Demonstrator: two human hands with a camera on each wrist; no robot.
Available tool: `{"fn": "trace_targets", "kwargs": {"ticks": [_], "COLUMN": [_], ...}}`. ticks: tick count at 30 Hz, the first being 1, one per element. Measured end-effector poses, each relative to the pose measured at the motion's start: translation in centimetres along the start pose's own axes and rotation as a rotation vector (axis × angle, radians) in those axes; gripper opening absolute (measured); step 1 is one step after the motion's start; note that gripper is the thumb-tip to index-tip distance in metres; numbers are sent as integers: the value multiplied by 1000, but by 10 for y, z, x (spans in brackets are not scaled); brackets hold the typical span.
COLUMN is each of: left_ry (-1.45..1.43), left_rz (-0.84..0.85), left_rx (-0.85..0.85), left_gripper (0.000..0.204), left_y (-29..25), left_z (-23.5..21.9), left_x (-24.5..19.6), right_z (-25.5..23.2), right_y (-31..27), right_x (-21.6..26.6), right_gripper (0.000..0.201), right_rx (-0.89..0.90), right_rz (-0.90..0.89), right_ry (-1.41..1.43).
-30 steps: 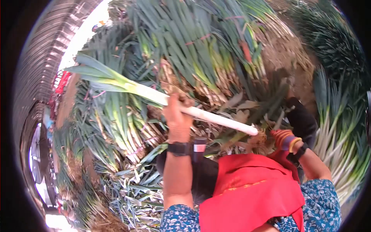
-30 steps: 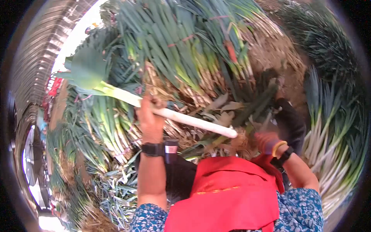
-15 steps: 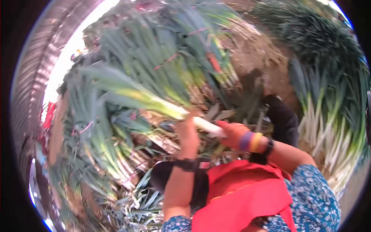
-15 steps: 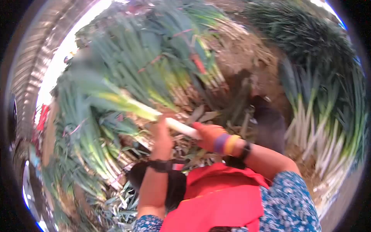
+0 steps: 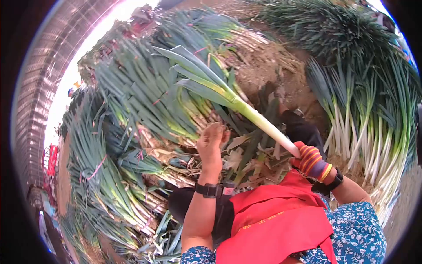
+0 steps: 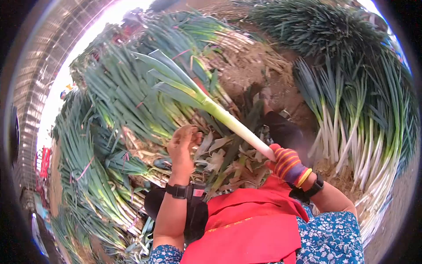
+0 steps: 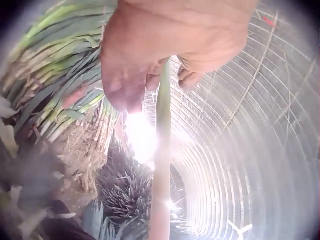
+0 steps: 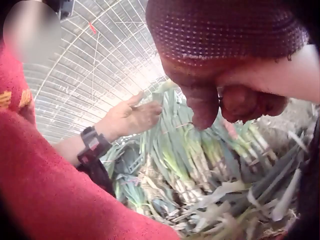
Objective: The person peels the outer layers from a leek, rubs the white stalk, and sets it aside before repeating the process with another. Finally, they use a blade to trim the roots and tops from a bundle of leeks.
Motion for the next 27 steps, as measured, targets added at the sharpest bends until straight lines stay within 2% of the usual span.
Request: {"fn": "trace_targets", "kwargs": {"ticks": [4, 6, 8, 10, 11, 14, 16, 18, 19, 20, 22, 23, 24, 26, 27], "left_ry": [79, 54, 32, -117, -124, 45, 31, 69, 91, 94, 17, -44, -45, -16, 87], "left_rz": [176, 185, 194, 121, 102, 6, 22, -79, -150, -150, -149, -113, -115, 15, 54], "left_rx": [-83, -120, -170, -201, -250, -255, -253, -186, -154, -157, -203, -212, -199, -292, -235], "left_gripper": [25, 27, 29, 34, 35, 34, 33, 32, 28, 28, 23, 17, 17, 14, 16], "left_y": [8, 11, 17, 24, 27, 39, 37, 34, 34, 32, 31, 30, 25, 5, -4], "left_z": [2, 9, 12, 13, 14, -13, -17, -21, -25, -26, -30, -28, -16, 10, 18], "left_x": [-8, -22, -33, -36, -39, -45, -54, -64, -68, -67, -59, -52, -51, -53, -49], "right_z": [-17, -25, -29, -29, -24, -24, -26, -27, -26, -22, -17, -16, -10, 9, 2], "right_y": [-26, -35, -40, -46, -53, -60, -61, -62, -61, -61, -57, -54, -57, -66, -60], "right_x": [-17, -17, -18, -20, -26, -29, -28, -29, -31, -32, -30, -23, -30, -43, -33], "right_gripper": [31, 26, 24, 40, 43, 49, 54, 56, 49, 49, 31, 10, 10, 15, 19], "right_rx": [-21, -179, -194, -97, -121, -156, -149, -137, -188, -187, -110, -104, -110, -153, -131], "right_rz": [98, 47, 9, 56, 16, -34, -59, -83, -108, -110, 38, 38, 48, -54, -63], "right_ry": [-180, -268, -256, -266, -307, -334, -346, -371, -376, -371, -437, -541, -547, -634, -520]}}
Point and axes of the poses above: each hand's wrist, its own y-axis towards the middle knuckle, its own z-axis out of the palm, x = y × z, the point moved 2 cm from there along y, towards the middle knuckle, and after that the axes turned 3 degrees about -z, right-handed, at the moved point
